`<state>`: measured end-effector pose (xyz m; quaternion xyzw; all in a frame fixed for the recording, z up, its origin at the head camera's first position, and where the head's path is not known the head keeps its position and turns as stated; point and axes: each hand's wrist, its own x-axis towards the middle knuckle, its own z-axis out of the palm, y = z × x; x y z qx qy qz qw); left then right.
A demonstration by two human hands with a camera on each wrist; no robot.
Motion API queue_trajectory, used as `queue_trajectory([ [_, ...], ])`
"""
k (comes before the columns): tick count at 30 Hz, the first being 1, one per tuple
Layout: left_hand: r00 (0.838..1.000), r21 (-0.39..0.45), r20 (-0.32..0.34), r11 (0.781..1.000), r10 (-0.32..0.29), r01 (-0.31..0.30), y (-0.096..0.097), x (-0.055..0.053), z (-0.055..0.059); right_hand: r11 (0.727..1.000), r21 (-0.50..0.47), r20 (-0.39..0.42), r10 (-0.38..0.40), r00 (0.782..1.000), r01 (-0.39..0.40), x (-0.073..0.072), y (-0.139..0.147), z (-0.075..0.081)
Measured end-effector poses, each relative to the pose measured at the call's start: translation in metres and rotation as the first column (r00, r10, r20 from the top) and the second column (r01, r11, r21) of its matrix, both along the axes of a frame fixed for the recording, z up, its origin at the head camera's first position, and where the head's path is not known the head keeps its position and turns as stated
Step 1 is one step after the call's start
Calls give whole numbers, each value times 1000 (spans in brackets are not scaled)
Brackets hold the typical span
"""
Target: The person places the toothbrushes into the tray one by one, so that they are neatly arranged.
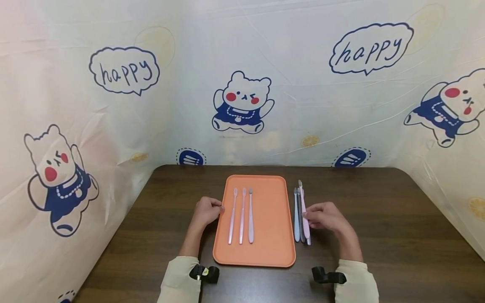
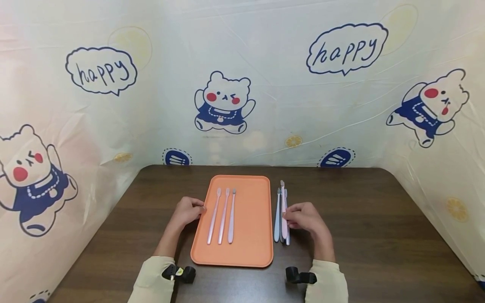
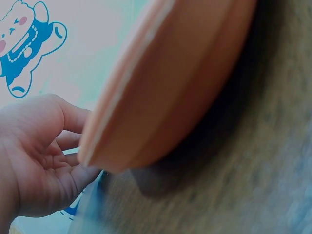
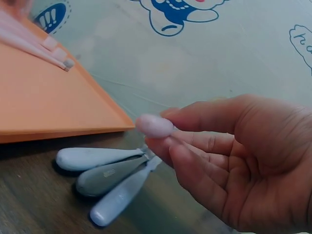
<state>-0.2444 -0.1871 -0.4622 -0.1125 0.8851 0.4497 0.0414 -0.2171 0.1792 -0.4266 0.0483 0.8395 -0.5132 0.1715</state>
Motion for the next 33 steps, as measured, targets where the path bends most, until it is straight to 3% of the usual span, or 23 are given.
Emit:
queue_trajectory([
  [14,999,2,-35,1000,-13,13,0,1,1,993,-106,-12,42,999,-43,-3,-14,-2],
  [33,998,-2,-52,1000,-18,18,-1,1,-1,991,-112,-39,63,997,-67,-5,-33,-4],
])
